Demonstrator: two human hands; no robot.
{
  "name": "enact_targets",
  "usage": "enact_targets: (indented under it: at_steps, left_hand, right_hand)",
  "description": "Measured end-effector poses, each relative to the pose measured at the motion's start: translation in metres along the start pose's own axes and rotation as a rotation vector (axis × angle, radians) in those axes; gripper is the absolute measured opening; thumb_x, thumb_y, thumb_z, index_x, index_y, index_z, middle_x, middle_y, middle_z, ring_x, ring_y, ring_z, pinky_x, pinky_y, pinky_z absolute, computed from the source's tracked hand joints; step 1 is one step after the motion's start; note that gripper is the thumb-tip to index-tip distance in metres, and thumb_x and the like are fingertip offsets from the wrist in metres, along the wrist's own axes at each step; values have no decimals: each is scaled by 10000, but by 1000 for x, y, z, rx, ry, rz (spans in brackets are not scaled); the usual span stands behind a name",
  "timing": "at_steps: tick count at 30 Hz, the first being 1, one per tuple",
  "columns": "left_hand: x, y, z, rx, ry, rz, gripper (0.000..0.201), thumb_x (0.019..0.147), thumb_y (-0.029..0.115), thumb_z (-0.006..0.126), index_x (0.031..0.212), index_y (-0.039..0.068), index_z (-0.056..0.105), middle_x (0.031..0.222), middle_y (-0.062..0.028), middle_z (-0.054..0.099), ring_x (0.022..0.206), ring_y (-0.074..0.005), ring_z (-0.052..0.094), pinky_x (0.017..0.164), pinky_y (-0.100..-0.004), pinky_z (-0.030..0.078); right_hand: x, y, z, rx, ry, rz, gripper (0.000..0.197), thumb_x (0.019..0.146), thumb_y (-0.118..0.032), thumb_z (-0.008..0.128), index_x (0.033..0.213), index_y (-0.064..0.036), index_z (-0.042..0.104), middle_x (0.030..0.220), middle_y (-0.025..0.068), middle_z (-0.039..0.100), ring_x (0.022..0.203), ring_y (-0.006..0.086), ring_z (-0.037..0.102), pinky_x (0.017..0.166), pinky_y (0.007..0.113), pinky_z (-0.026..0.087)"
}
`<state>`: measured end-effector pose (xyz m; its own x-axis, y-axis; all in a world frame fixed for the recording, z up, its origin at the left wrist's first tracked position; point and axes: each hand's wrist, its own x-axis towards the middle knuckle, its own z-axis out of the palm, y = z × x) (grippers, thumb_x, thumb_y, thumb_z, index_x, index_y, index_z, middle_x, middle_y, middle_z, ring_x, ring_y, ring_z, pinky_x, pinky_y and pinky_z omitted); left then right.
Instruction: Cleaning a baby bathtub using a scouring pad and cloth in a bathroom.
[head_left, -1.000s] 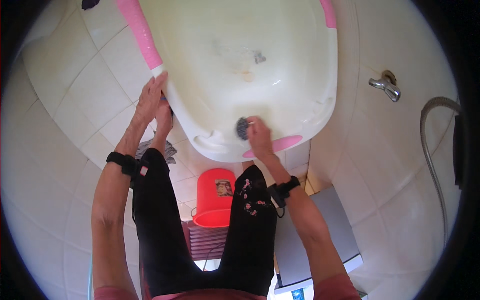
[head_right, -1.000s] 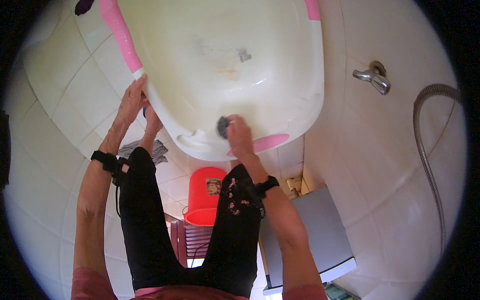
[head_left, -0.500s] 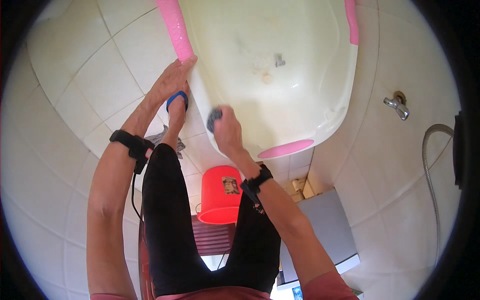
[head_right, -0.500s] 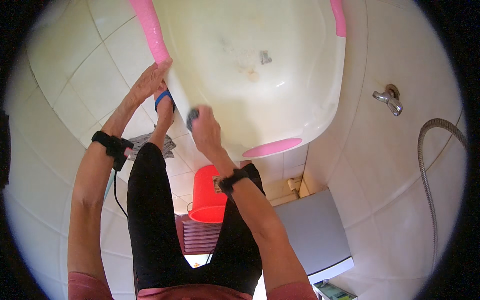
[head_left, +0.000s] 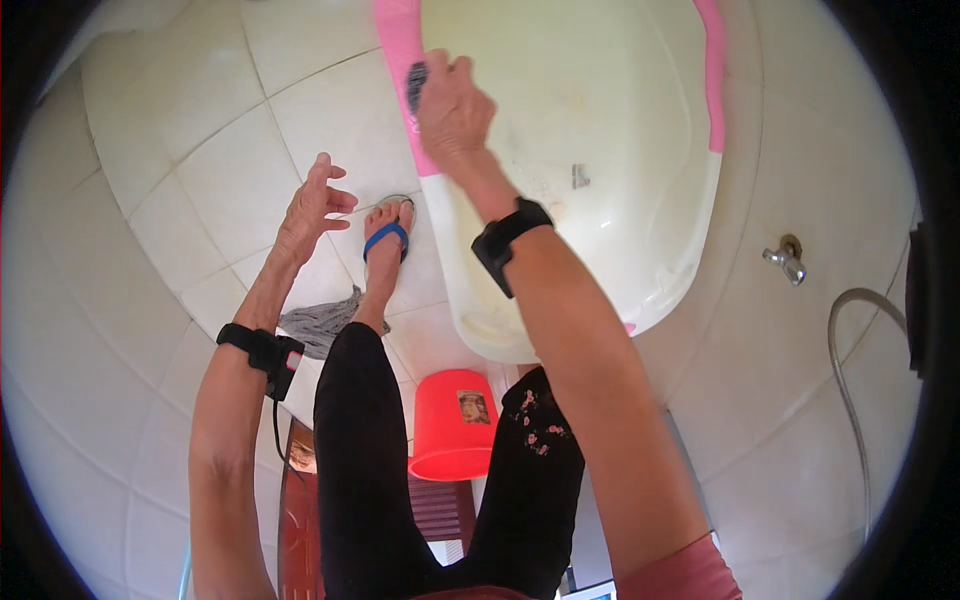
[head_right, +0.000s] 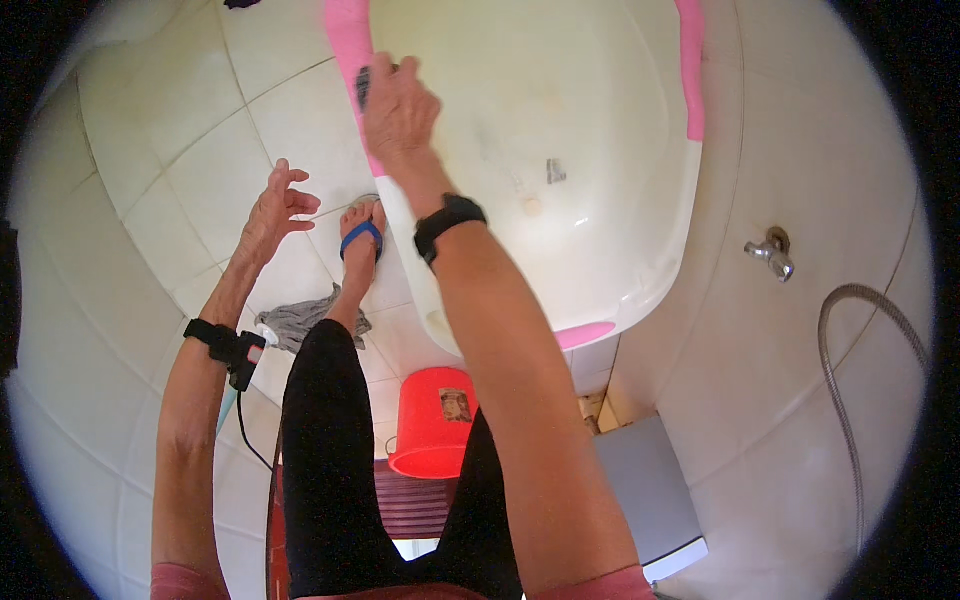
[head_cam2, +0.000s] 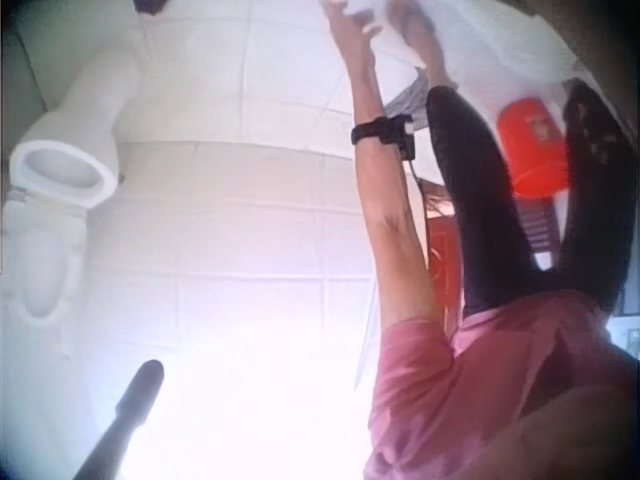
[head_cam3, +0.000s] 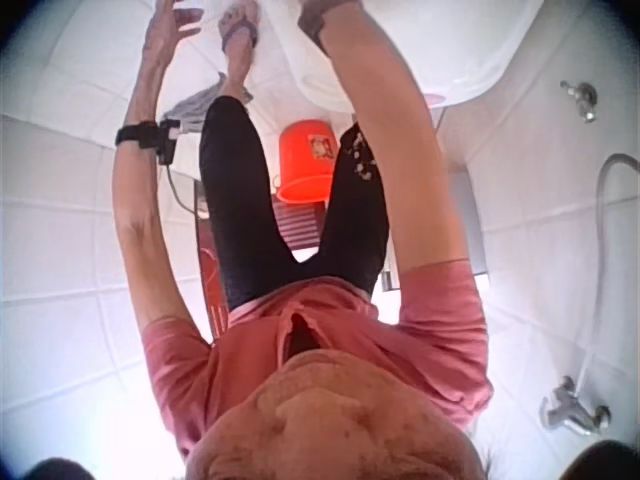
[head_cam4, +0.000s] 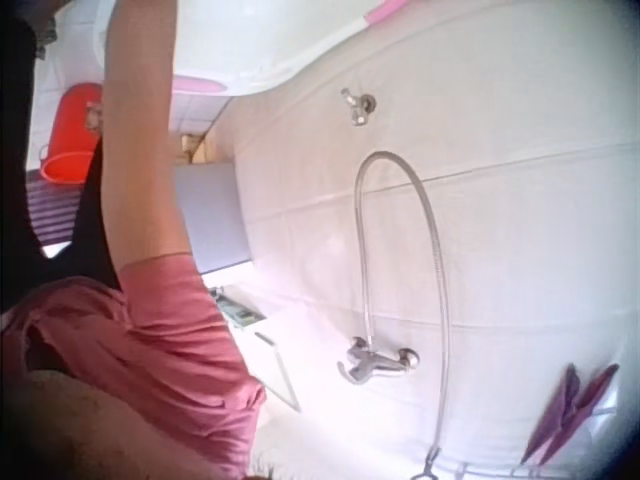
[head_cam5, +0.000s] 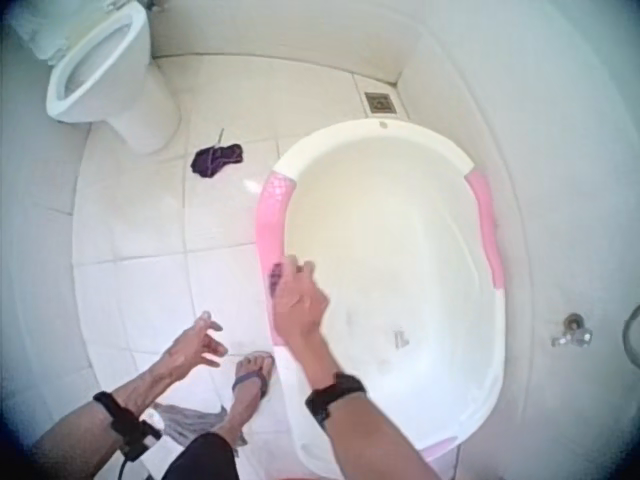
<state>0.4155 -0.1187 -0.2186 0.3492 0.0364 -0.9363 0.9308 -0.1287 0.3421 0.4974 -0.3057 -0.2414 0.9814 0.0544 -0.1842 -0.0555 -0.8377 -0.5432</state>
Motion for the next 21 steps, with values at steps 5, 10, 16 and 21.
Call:
enact_targets:
  at_steps: [5, 10, 16, 21]
  left_hand:
    - [1, -2, -20, -4, 5, -24, 726, 836, 654, 295, 1164, 24, 443, 819, -119, 560, 825, -195, 544, 720, -361, 476]
    - [13, 29, -4, -129, -83, 6, 684, 859, 623, 285, 1162, 27, 427, 808, -105, 556, 837, -200, 541, 734, -359, 470]
    - [20, 53, 13, -291, -73, 0, 676, 866, 616, 273, 1157, 23, 415, 791, -109, 560, 837, -209, 538, 752, -388, 464]
    - [29, 47, 16, -368, -100, -40, 673, 867, 615, 269, 1145, 20, 422, 770, -114, 562, 834, -214, 543, 761, -398, 465]
  right_hand:
    - [-107, 42, 7, 21, -162, 42, 122, 810, -83, 449, 929, -62, 471, 868, 183, 519, 706, 370, 564, 569, 472, 458]
    - [-190, 38, -15, 94, -440, 555, 180, 821, -92, 442, 999, -70, 454, 947, 183, 532, 832, 391, 545, 704, 481, 435]
    - [-9, -14, -3, 200, 5, 133, 205, 783, -44, 415, 977, -57, 478, 913, 184, 524, 808, 377, 546, 697, 455, 435]
    - [103, -24, -3, 36, 191, -216, 188, 797, -92, 485, 984, -88, 488, 854, 150, 506, 688, 357, 560, 576, 454, 457]
